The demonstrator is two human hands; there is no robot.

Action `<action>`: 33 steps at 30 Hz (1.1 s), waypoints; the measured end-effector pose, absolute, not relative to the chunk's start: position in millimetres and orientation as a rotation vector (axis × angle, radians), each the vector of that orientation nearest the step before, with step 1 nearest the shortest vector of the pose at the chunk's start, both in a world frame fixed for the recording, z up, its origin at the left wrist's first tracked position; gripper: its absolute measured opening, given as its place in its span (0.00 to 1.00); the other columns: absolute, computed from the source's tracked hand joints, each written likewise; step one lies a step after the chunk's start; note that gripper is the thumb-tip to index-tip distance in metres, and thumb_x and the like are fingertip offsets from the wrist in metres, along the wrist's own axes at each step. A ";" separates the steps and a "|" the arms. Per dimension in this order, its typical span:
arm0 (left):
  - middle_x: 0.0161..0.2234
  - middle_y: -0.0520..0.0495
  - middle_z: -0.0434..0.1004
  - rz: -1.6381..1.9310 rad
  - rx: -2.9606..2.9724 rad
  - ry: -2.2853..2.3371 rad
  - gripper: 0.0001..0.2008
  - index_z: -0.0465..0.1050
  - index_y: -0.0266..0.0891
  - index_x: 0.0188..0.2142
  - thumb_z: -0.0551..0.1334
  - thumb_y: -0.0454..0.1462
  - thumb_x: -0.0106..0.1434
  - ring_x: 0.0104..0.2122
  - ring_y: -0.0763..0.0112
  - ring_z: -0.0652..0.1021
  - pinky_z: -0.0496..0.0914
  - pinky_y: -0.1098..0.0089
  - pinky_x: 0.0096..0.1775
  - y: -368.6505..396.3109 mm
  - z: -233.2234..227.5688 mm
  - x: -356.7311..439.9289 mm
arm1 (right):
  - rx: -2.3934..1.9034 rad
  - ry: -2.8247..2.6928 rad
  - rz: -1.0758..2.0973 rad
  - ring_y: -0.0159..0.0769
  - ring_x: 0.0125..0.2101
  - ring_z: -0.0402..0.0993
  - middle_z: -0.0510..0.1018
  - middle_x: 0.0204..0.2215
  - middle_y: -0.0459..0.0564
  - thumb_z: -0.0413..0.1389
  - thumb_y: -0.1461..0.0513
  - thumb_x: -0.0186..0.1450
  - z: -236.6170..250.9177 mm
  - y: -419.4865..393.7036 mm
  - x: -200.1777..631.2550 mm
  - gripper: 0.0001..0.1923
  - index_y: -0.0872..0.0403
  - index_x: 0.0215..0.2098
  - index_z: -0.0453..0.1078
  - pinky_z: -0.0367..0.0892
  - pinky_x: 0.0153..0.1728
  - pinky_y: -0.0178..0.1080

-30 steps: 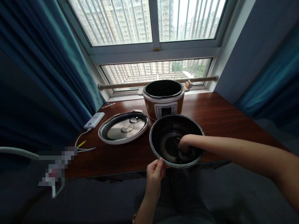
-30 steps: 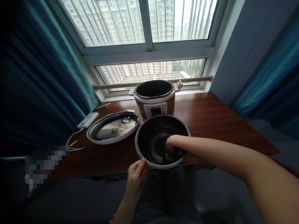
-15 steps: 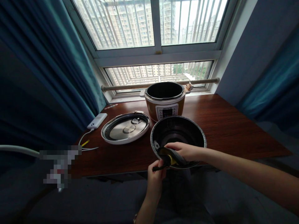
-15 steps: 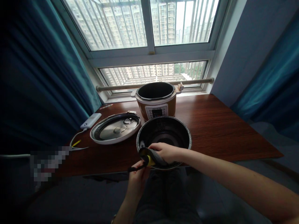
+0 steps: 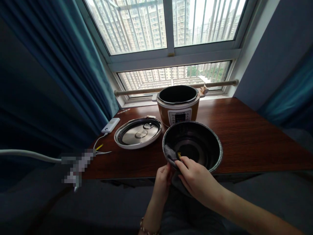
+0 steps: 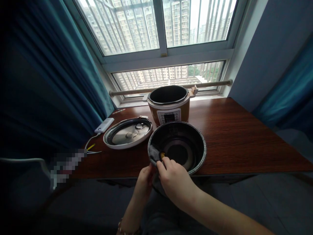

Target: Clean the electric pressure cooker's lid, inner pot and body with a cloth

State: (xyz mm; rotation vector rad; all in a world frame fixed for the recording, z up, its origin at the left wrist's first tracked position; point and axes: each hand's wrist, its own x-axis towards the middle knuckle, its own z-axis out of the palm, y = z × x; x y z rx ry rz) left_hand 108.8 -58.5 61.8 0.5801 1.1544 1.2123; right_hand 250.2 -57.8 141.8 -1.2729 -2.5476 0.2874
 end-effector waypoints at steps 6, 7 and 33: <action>0.17 0.55 0.60 1.228 0.659 1.105 0.18 0.67 0.32 0.21 0.66 0.46 0.49 0.19 0.81 0.59 0.52 0.76 0.22 -54.5 61.3 101.1 | -1.399 -2.450 0.165 0.38 0.39 0.69 0.70 0.39 0.56 0.47 0.68 0.62 130.9 -54.2 226.7 0.14 0.58 0.46 0.66 0.67 0.40 0.38; 0.19 0.53 0.63 1.233 0.659 1.110 0.17 0.69 0.32 0.22 0.66 0.46 0.49 0.20 0.79 0.61 0.54 0.76 0.23 -54.4 60.2 100.3 | -1.416 -2.425 0.135 0.39 0.39 0.69 0.70 0.39 0.57 0.47 0.68 0.62 128.3 -53.7 222.1 0.15 0.58 0.46 0.66 0.67 0.40 0.38; 0.15 0.51 0.60 1.021 1.820 1.616 0.16 0.63 0.38 0.15 0.58 0.37 0.59 0.17 0.76 0.61 0.52 0.72 0.25 -82.9 51.7 58.7 | -1.522 -2.363 0.041 0.39 0.32 0.70 0.71 0.35 0.54 0.57 0.63 0.59 110.5 -53.5 212.8 0.20 0.57 0.49 0.65 0.69 0.30 0.38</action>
